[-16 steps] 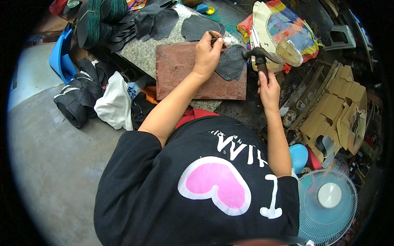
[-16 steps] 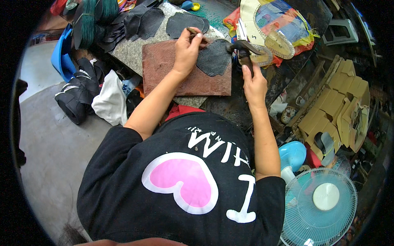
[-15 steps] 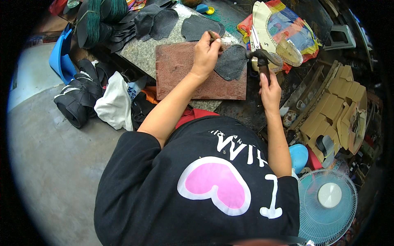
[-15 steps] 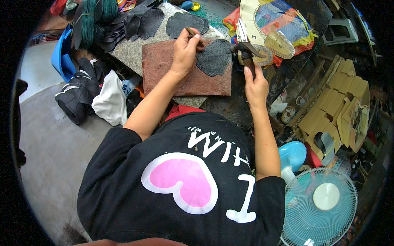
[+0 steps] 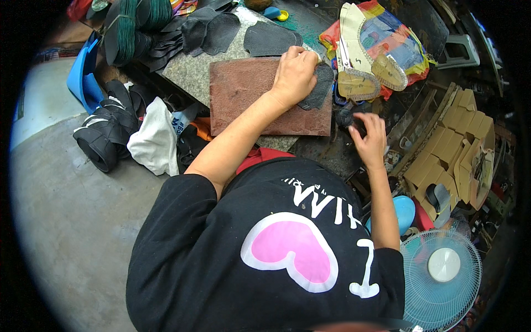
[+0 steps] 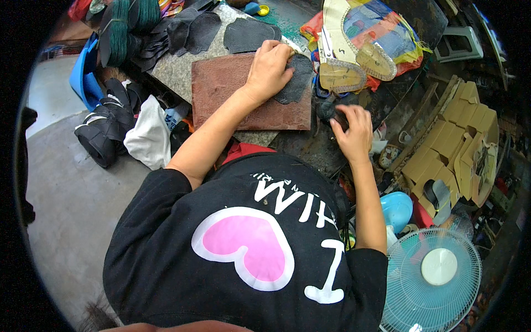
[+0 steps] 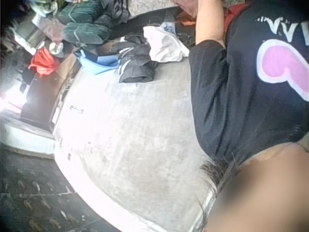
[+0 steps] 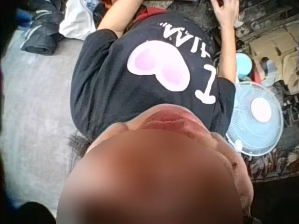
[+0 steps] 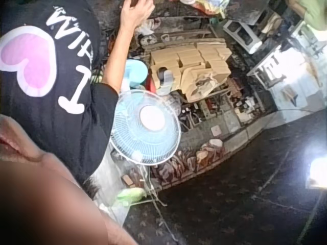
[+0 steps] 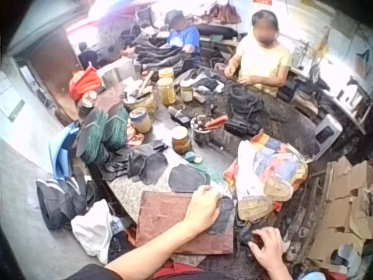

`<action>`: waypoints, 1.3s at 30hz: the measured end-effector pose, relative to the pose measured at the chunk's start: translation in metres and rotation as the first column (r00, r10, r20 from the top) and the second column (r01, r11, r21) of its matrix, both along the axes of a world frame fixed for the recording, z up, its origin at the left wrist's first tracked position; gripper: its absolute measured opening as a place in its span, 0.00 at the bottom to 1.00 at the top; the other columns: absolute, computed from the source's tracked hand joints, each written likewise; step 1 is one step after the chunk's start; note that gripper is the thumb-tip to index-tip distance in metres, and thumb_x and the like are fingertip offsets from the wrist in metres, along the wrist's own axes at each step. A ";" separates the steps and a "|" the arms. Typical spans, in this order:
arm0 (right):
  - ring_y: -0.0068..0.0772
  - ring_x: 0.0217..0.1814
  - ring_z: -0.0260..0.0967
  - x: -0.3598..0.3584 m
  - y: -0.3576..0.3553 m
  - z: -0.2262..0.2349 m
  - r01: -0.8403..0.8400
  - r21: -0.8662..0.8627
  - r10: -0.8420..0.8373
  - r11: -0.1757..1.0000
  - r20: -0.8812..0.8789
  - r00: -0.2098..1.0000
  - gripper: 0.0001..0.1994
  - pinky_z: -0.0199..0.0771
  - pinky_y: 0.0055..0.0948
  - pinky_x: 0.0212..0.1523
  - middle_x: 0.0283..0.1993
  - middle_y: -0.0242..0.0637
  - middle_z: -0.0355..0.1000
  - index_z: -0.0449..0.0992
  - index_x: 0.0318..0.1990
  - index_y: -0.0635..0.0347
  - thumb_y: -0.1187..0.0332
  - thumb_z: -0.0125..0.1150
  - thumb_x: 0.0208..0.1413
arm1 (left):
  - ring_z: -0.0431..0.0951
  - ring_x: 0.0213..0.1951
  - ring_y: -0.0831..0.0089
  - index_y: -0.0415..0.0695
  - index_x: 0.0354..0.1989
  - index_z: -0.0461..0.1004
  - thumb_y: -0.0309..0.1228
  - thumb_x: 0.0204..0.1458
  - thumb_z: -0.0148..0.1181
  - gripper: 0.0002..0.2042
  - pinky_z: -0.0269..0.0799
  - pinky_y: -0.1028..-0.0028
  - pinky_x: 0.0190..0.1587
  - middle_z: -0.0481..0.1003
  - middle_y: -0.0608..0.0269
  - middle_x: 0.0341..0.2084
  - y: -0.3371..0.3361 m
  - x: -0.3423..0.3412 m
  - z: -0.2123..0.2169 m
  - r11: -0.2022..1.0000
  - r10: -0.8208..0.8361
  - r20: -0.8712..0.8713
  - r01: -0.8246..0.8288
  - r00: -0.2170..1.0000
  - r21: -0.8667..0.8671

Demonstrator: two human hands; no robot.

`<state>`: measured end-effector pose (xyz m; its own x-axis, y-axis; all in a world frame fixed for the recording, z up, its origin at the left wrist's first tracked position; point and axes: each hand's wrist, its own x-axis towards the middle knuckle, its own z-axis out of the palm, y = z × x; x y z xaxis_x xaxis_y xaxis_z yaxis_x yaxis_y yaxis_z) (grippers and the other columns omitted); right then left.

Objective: The person marks a shoe insole with a pen, then uses a hammer and a small tool to work on a black rubber sole piece on a wooden block. The person repeatedly taps the tool with the hammer while holding the sole piece in place.

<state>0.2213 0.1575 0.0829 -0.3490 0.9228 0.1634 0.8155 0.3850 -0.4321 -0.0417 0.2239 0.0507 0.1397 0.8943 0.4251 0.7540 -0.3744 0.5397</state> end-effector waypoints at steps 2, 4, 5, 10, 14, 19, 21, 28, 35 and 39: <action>0.42 0.46 0.68 -0.017 0.021 0.003 -0.027 0.068 0.030 0.997 -0.039 0.999 0.14 0.69 0.38 0.48 0.42 0.35 0.72 0.78 0.45 0.50 0.64 0.66 0.49 | 0.72 0.45 0.51 0.41 0.39 0.66 0.22 0.38 0.65 0.18 0.69 0.58 0.47 0.73 0.54 0.33 0.001 -0.001 0.000 1.000 -0.016 0.015 0.015 1.000 0.020; 0.42 0.46 0.68 -0.038 0.042 0.001 0.014 0.086 -0.006 0.996 -0.097 0.995 0.14 0.69 0.38 0.47 0.41 0.35 0.73 0.78 0.46 0.51 0.63 0.65 0.51 | 0.74 0.41 0.54 0.41 0.39 0.65 0.20 0.38 0.64 0.18 0.70 0.61 0.44 0.73 0.55 0.32 0.003 0.000 0.001 0.999 -0.026 0.096 0.028 0.995 -0.022; 0.42 0.46 0.68 -0.048 0.052 -0.002 0.022 0.103 -0.010 0.994 -0.123 0.992 0.13 0.69 0.38 0.47 0.40 0.36 0.73 0.78 0.46 0.51 0.63 0.65 0.53 | 0.75 0.39 0.57 0.40 0.39 0.64 0.19 0.39 0.63 0.18 0.71 0.64 0.43 0.73 0.56 0.32 0.004 0.001 0.002 0.996 -0.024 0.169 0.038 0.985 -0.076; 0.31 0.38 0.71 -0.080 0.083 -0.013 -0.022 -0.396 -0.171 0.918 -0.445 0.879 0.09 0.69 0.29 0.40 0.35 0.31 0.77 0.79 0.44 0.56 0.63 0.61 0.60 | 0.75 0.35 0.73 0.41 0.37 0.62 0.19 0.44 0.62 0.15 0.72 0.74 0.39 0.73 0.61 0.32 0.006 -0.006 0.010 0.874 0.157 0.674 0.216 0.722 -0.435; 0.13 0.32 0.68 -0.087 0.084 -0.013 -0.266 -0.758 -0.642 0.596 -0.649 0.408 0.08 0.65 0.16 0.35 0.33 0.24 0.76 0.78 0.38 0.59 0.64 0.59 0.63 | 0.72 0.37 0.77 0.42 0.35 0.61 0.19 0.44 0.63 0.16 0.71 0.75 0.42 0.72 0.63 0.34 0.006 -0.016 0.012 0.775 0.297 0.815 0.373 0.497 -0.510; 0.11 0.29 0.67 -0.087 0.081 -0.010 -0.338 -0.761 -0.670 0.554 -0.649 0.360 0.07 0.64 0.15 0.29 0.31 0.21 0.75 0.77 0.39 0.54 0.63 0.58 0.63 | 0.72 0.42 0.75 0.46 0.35 0.60 0.14 0.47 0.58 0.15 0.69 0.76 0.49 0.73 0.61 0.40 -0.004 -0.020 0.010 0.709 0.372 0.880 0.521 0.296 -0.475; 0.11 0.28 0.67 -0.086 0.080 -0.010 -0.323 -0.775 -0.672 0.543 -0.632 0.386 0.07 0.63 0.15 0.26 0.31 0.20 0.74 0.77 0.39 0.54 0.62 0.58 0.63 | 0.72 0.41 0.75 0.47 0.35 0.61 0.13 0.45 0.59 0.16 0.69 0.76 0.47 0.72 0.63 0.39 -0.006 -0.021 0.010 0.690 0.414 0.889 0.570 0.196 -0.447; 0.12 0.30 0.69 -0.087 0.077 -0.018 -0.321 -0.798 -0.710 0.509 -0.601 0.367 0.07 0.65 0.15 0.29 0.32 0.21 0.75 0.77 0.40 0.54 0.62 0.58 0.63 | 0.71 0.41 0.77 0.48 0.34 0.61 0.13 0.44 0.60 0.17 0.70 0.77 0.47 0.71 0.64 0.40 -0.011 -0.023 0.010 0.663 0.460 0.880 0.614 0.115 -0.427; 0.12 0.34 0.68 -0.084 0.080 -0.010 -0.310 -0.754 -0.574 0.579 -0.647 0.501 0.08 0.65 0.15 0.38 0.34 0.23 0.75 0.77 0.41 0.58 0.64 0.58 0.64 | 0.71 0.37 0.78 0.46 0.34 0.61 0.18 0.47 0.61 0.14 0.69 0.79 0.42 0.73 0.63 0.36 -0.011 -0.020 0.015 0.748 0.328 0.869 0.459 0.371 -0.479; 0.08 0.32 0.64 -0.084 0.083 -0.002 -0.276 -0.735 -0.457 0.619 -0.624 0.634 0.08 0.62 0.13 0.33 0.33 0.19 0.73 0.78 0.42 0.57 0.64 0.58 0.64 | 0.69 0.31 0.83 0.48 0.33 0.61 0.21 0.49 0.63 0.14 0.63 0.82 0.34 0.74 0.66 0.33 -0.012 -0.019 0.017 0.744 0.388 0.841 0.410 0.376 -0.527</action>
